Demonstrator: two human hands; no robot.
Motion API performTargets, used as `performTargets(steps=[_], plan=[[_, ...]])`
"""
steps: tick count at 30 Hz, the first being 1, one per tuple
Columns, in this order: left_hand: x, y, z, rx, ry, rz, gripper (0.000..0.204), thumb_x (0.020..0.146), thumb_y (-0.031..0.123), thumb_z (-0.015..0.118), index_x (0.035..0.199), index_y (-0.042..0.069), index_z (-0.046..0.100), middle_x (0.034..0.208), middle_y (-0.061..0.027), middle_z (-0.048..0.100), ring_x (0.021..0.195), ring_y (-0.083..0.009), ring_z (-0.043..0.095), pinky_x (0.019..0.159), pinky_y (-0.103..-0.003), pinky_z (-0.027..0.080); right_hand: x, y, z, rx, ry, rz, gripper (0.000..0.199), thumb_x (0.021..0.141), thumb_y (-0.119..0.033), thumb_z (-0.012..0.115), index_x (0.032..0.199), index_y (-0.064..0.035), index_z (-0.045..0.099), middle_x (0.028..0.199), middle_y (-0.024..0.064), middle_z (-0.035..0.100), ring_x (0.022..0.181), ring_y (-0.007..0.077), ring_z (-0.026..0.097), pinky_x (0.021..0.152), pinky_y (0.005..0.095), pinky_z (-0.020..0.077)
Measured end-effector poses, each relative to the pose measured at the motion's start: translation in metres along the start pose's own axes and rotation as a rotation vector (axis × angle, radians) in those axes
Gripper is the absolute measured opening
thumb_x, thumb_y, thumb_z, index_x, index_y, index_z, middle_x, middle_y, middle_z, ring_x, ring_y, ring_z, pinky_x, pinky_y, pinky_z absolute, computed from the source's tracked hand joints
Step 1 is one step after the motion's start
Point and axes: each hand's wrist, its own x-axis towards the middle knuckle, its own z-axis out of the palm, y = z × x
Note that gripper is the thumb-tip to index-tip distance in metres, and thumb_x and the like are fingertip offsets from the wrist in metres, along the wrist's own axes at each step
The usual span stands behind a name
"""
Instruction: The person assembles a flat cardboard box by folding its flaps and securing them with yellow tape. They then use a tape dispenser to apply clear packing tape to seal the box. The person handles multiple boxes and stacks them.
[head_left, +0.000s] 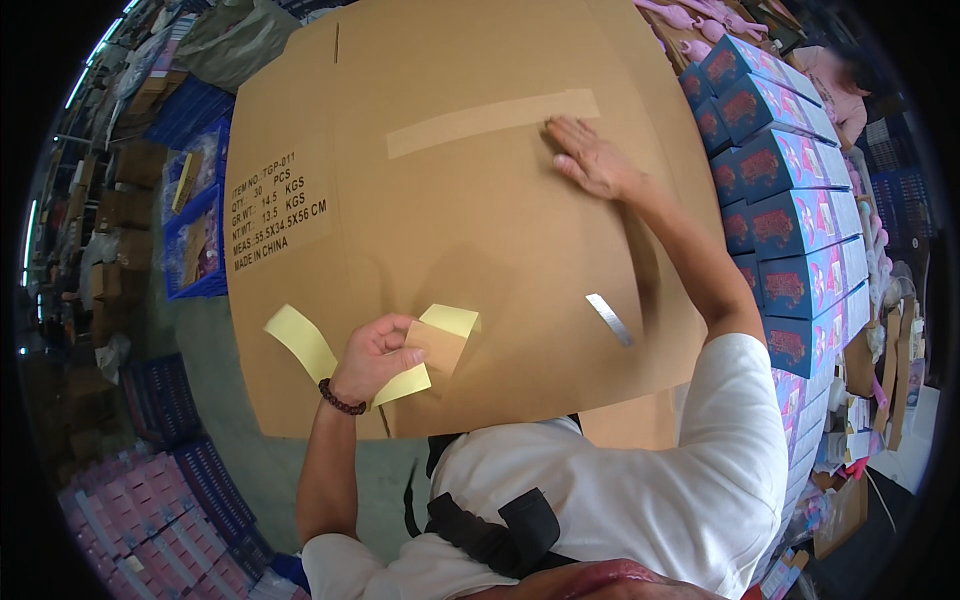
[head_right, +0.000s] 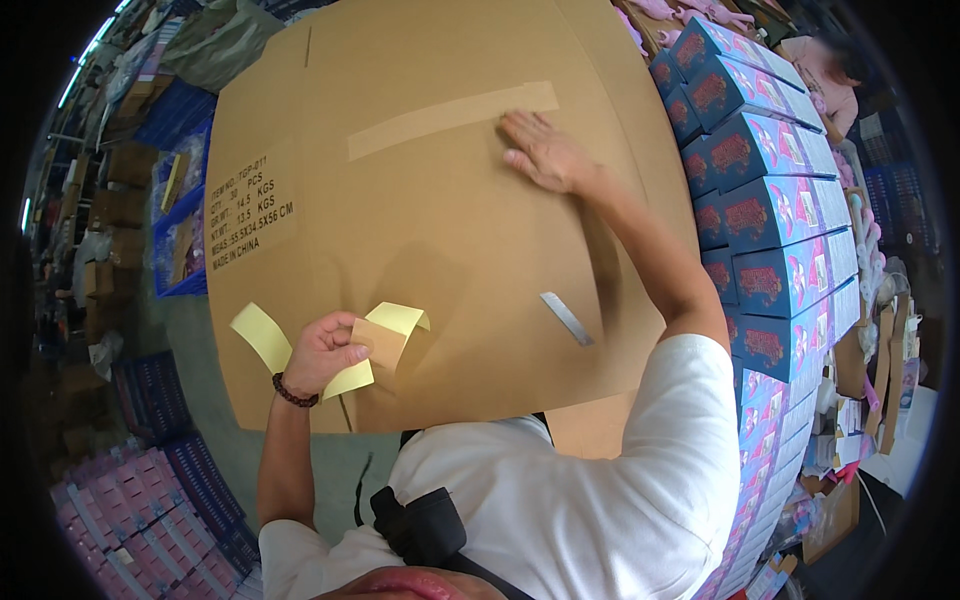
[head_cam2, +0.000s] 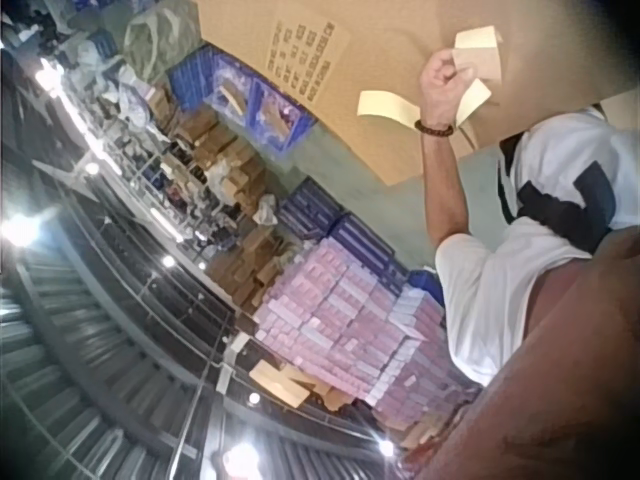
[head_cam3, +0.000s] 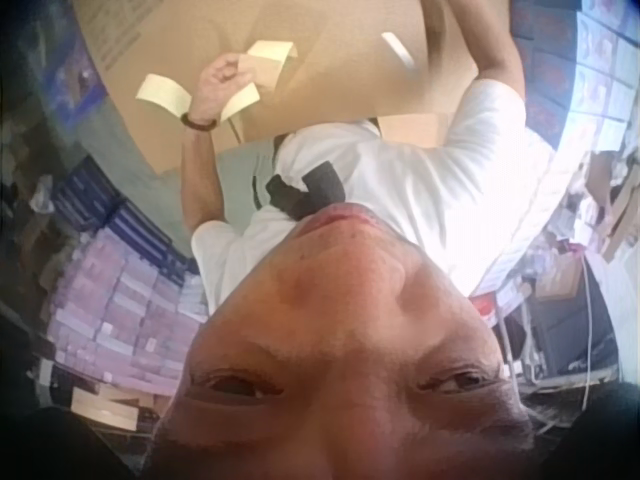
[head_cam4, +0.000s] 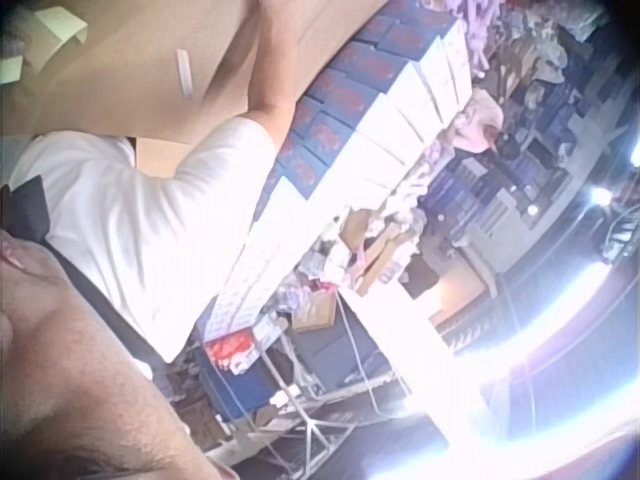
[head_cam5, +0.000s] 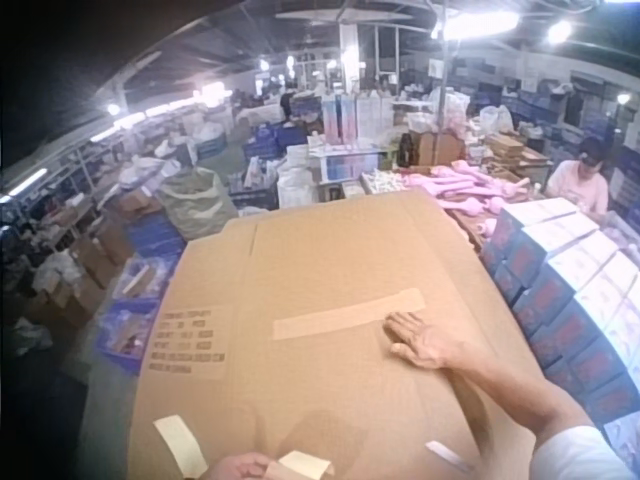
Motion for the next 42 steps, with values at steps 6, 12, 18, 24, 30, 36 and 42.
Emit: performTargets(steps=[6,12,18,24,30,36,42], plan=[[0.0,0.006,0.006,0.058,0.006,-0.021,0.031,0.087,0.002,0.064,0.116,-0.002,0.054,0.1,-0.0107,0.069,0.088,-0.0113,0.064,0.077,-0.026,0.052,0.039,0.041,0.001,-0.116,0.076,0.228,0.066,0.098,-0.05,0.029,0.14,0.0005,0.035,0.148,0.0194,0.033,0.139,0.0317,0.029,0.113,0.0471,0.0214],[-0.007,0.007,0.01,0.058,0.075,-0.032,0.03,0.088,0.004,0.063,0.117,-0.001,0.055,0.098,-0.0078,0.069,0.088,-0.0096,0.063,0.077,-0.026,0.052,0.034,0.053,-0.002,-0.293,0.077,0.541,0.071,0.095,-0.057,0.029,0.139,-0.0014,0.035,0.149,0.0139,0.033,0.138,0.0287,0.031,0.11,0.0531,0.0243],[-0.01,0.01,0.005,0.142,0.096,-0.004,0.034,0.089,0.005,0.064,0.12,0.0,0.052,0.1,-0.0085,0.068,0.088,-0.0101,0.064,0.074,-0.026,0.054,0.039,0.025,-0.001,-0.26,0.033,0.32,0.068,0.096,-0.056,0.03,0.136,-0.0015,0.041,0.147,0.0149,0.037,0.138,0.0333,0.028,0.107,0.0563,0.0246],[-0.012,0.027,0.016,0.096,0.139,0.11,0.048,0.087,0.006,0.065,0.13,0.0,0.044,0.101,-0.0098,0.068,0.089,-0.0095,0.063,0.075,-0.026,0.052,0.018,-0.043,-0.051,0.048,0.065,0.401,0.064,0.095,-0.056,0.038,0.125,-0.0024,0.056,0.124,0.0203,0.059,0.119,0.0345,0.053,0.098,0.0453,0.0402],[0.0,0.034,0.026,0.264,0.093,0.2,0.063,0.087,0.005,0.067,0.139,-0.001,0.031,0.101,-0.0141,0.068,0.093,-0.0153,0.065,0.08,-0.028,0.053,-0.072,-0.189,-0.054,0.887,-0.342,0.325,0.066,0.089,-0.06,0.051,0.11,0.0015,0.065,0.097,0.0198,0.067,0.092,0.0281,0.065,0.083,0.0375,0.0495],[0.003,0.024,0.034,0.343,-0.03,0.281,0.069,0.085,0.007,0.069,0.14,-0.003,0.029,0.1,-0.0148,0.068,0.095,-0.0165,0.065,0.08,-0.029,0.053,-0.097,-0.296,-0.022,1.675,0.079,0.607,0.036,0.089,-0.031,0.066,0.102,0.0028,0.067,0.085,0.0065,0.067,0.075,0.0122,0.061,0.07,0.0307,0.0502],[-0.026,0.006,0.032,1.08,0.079,0.432,0.07,0.078,0.029,0.075,0.131,0.0,0.039,0.089,-0.02,0.069,0.083,-0.0325,0.068,0.07,-0.039,0.053,-0.124,-0.351,-0.019,1.417,0.344,0.712,0.026,0.091,-0.019,0.063,0.103,0.0039,0.066,0.085,0.0073,0.068,0.075,0.0118,0.062,0.068,0.0289,0.0511]])
